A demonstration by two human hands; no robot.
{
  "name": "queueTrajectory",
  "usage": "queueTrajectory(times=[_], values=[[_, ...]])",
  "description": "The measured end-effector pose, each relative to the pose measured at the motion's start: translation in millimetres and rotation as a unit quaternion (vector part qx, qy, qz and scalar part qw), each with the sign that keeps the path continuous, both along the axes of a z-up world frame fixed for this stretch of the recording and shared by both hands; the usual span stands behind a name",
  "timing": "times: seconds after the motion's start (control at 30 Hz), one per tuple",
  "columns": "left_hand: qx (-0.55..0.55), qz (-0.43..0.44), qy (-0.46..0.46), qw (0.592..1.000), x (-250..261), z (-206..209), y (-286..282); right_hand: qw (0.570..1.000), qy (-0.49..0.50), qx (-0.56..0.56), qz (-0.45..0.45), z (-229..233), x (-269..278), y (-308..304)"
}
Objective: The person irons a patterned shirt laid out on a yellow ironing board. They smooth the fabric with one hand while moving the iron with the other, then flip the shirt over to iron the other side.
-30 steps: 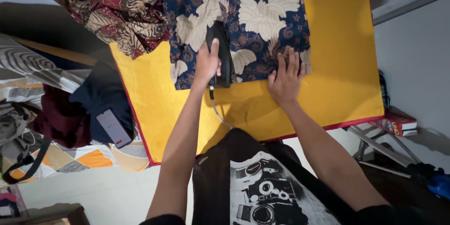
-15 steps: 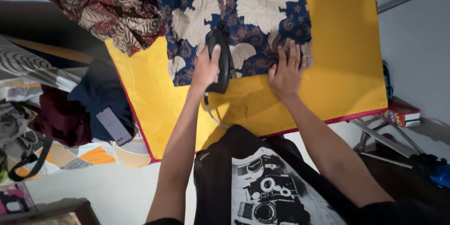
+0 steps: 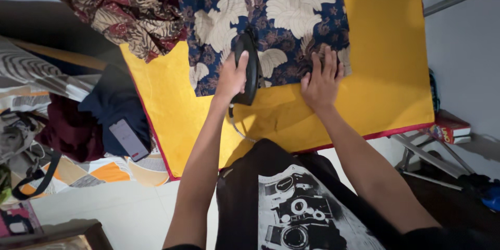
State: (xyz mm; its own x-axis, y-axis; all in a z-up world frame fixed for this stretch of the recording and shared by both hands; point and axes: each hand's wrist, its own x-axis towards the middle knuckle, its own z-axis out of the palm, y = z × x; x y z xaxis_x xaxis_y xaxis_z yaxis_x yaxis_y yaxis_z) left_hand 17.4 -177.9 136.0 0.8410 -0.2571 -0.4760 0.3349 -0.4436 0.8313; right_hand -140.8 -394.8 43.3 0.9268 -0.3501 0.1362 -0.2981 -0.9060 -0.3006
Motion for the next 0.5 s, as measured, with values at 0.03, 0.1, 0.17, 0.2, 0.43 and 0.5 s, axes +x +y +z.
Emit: queueTrajectory(times=[0.03,0.1,0.17,0.2,0.43,0.5], values=[[0.004,-0.003,-0.003,1.000,0,2,1,1.000,-0.001,0.000,-0.001,-1,0,0],[0.010,-0.012,-0.005,1.000,-3,3,3,1.000,0.002,0.000,0.003,-3,-2,-1],[0.015,-0.023,-0.018,0.999,8,2,4,1.000,0.000,-0.001,0.003,-4,-3,-2],[0.016,-0.020,-0.018,1.000,15,1,3,1.000,-0.004,0.000,0.003,-5,-1,0],[0.026,-0.014,-0.007,1.000,37,-1,-5,1.000,0.002,-0.005,0.005,-6,-1,-1],[0.020,-0.014,-0.004,1.000,34,-2,-5,1.000,0.006,-0.006,0.003,-7,-1,-2]])
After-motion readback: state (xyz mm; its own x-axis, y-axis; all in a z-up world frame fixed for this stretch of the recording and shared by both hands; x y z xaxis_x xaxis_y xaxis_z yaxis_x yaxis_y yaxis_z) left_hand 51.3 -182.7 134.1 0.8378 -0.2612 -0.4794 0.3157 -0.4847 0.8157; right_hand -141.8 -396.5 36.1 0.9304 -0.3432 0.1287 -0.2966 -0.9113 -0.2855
